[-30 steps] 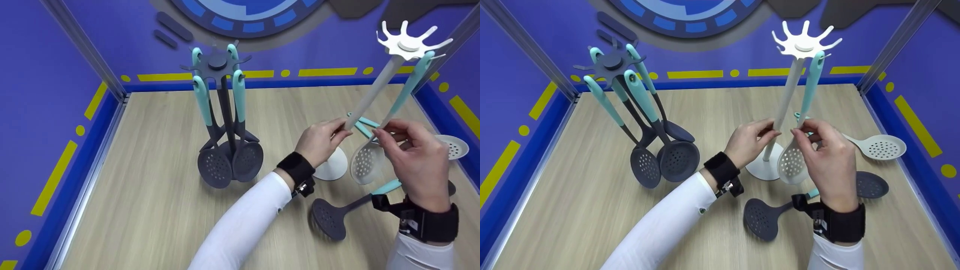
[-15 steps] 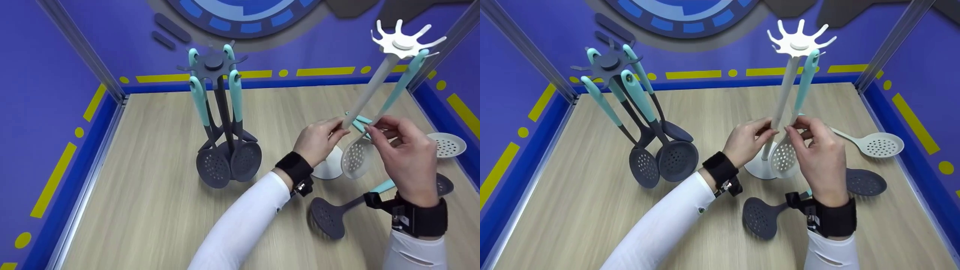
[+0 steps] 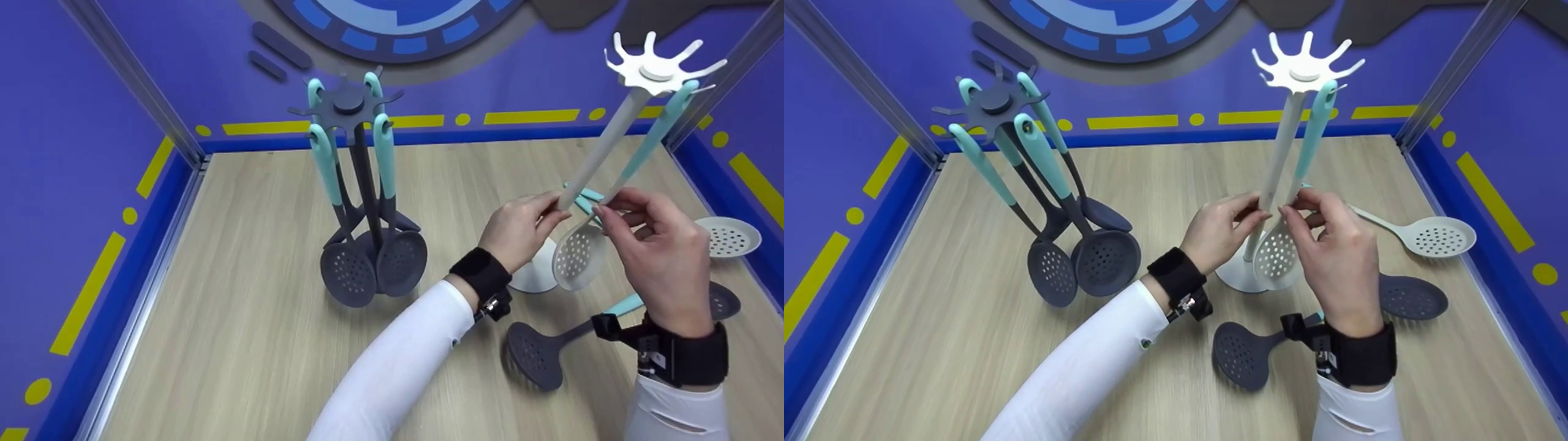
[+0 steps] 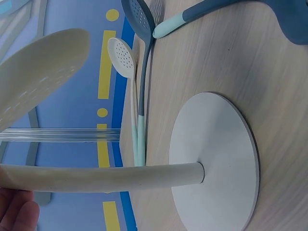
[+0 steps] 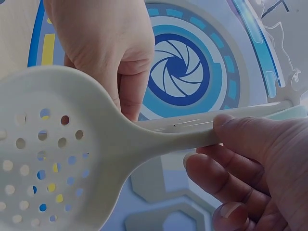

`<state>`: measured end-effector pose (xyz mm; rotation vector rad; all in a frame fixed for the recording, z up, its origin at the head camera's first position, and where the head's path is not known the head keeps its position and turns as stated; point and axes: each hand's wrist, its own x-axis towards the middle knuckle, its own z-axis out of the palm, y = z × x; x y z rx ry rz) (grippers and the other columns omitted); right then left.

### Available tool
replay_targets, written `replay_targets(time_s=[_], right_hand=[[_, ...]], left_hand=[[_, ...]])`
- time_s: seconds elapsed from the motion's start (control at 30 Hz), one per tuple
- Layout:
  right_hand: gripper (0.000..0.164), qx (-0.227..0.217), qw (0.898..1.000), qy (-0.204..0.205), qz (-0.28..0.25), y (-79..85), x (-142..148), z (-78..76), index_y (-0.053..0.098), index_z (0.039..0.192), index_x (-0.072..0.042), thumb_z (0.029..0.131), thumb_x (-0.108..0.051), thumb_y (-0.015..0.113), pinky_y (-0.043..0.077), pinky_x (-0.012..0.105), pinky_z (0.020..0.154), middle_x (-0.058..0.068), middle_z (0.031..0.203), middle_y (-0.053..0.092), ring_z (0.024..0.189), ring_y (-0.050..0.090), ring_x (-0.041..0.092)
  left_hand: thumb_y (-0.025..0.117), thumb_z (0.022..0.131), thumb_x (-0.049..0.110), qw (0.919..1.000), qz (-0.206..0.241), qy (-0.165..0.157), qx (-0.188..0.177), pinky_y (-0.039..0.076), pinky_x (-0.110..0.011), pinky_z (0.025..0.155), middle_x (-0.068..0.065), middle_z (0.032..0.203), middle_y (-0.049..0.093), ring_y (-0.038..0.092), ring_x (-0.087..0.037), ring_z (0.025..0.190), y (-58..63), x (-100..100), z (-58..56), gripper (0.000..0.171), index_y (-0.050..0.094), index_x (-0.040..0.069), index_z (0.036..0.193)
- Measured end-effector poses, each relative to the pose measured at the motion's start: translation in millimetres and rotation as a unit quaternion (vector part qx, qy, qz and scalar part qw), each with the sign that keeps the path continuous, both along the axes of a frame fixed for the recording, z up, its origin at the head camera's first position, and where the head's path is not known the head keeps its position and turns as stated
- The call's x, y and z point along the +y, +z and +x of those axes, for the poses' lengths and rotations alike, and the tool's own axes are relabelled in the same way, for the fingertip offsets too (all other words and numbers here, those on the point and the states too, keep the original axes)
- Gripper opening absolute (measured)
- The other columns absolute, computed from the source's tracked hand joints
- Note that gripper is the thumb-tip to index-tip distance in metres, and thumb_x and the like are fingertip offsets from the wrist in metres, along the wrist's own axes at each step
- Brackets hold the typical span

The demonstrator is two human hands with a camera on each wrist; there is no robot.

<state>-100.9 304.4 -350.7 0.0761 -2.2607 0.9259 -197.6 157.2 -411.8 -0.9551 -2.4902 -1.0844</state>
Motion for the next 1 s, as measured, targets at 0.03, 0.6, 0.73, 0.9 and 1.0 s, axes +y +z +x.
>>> replay_targets(time_s=[0.03, 0.6, 0.73, 0.9, 1.0], right_hand=[[0.027, 0.001, 1.0, 0.001, 0.0, -0.1, -0.1, 0.0, 0.069, 0.11, -0.02, 0.084, -0.02, 0.073, 0.043, 0.005, 0.061, 0.004, 0.094, 0.071, 0.071, 0.06, -0.005], [0.027, 0.0, 1.0, -0.001, -0.004, -1.1, -1.6, -2.0, 0.069, 0.111, -0.017, 0.085, -0.021, 0.072, 0.044, 0.005, 0.061, 0.003, 0.095, 0.071, 0.072, 0.06, -0.004], [0.027, -0.001, 1.0, -0.004, -0.008, -1.9, -1.6, -2.2, 0.069, 0.11, -0.017, 0.084, -0.021, 0.073, 0.044, 0.005, 0.061, 0.003, 0.095, 0.071, 0.071, 0.061, -0.004], [0.026, -0.003, 1.0, -0.004, -0.016, -2.5, -1.3, -1.8, 0.069, 0.11, -0.018, 0.084, -0.02, 0.073, 0.044, 0.006, 0.06, 0.003, 0.095, 0.071, 0.07, 0.061, -0.004], [0.026, 0.0, 1.0, -0.003, -0.015, -2.8, -1.6, -2.1, 0.069, 0.11, -0.018, 0.084, -0.02, 0.073, 0.043, 0.006, 0.061, 0.003, 0.095, 0.071, 0.071, 0.061, -0.003]], left_hand=[[0.048, 0.095, 0.045, 1.0, 0.0, 0.001, -0.001, 0.044, -0.009, 0.068, 0.016, 0.092, 0.065, 0.056, 0.007, 0.08, 0.0, 0.1, -0.2, 0.029, 0.063, 0.026, 0.111], [0.048, 0.095, 0.044, 1.0, -0.004, 0.003, -0.003, 0.043, -0.009, 0.068, 0.016, 0.093, 0.065, 0.055, 0.007, 0.08, 1.0, 0.5, -0.4, 0.028, 0.063, 0.026, 0.11], [0.048, 0.095, 0.044, 1.0, -0.004, 0.003, -0.003, 0.044, -0.009, 0.069, 0.016, 0.093, 0.064, 0.056, 0.007, 0.081, 0.7, 0.6, -0.2, 0.027, 0.063, 0.026, 0.108], [0.049, 0.095, 0.044, 1.0, -0.005, 0.001, -0.005, 0.044, -0.008, 0.07, 0.016, 0.093, 0.064, 0.057, 0.007, 0.082, 0.5, 0.7, 0.2, 0.025, 0.063, 0.025, 0.106], [0.049, 0.096, 0.043, 1.0, -0.006, 0.003, 0.0, 0.044, -0.008, 0.07, 0.016, 0.092, 0.063, 0.057, 0.006, 0.082, 0.1, 0.9, 0.2, 0.025, 0.063, 0.025, 0.107]])
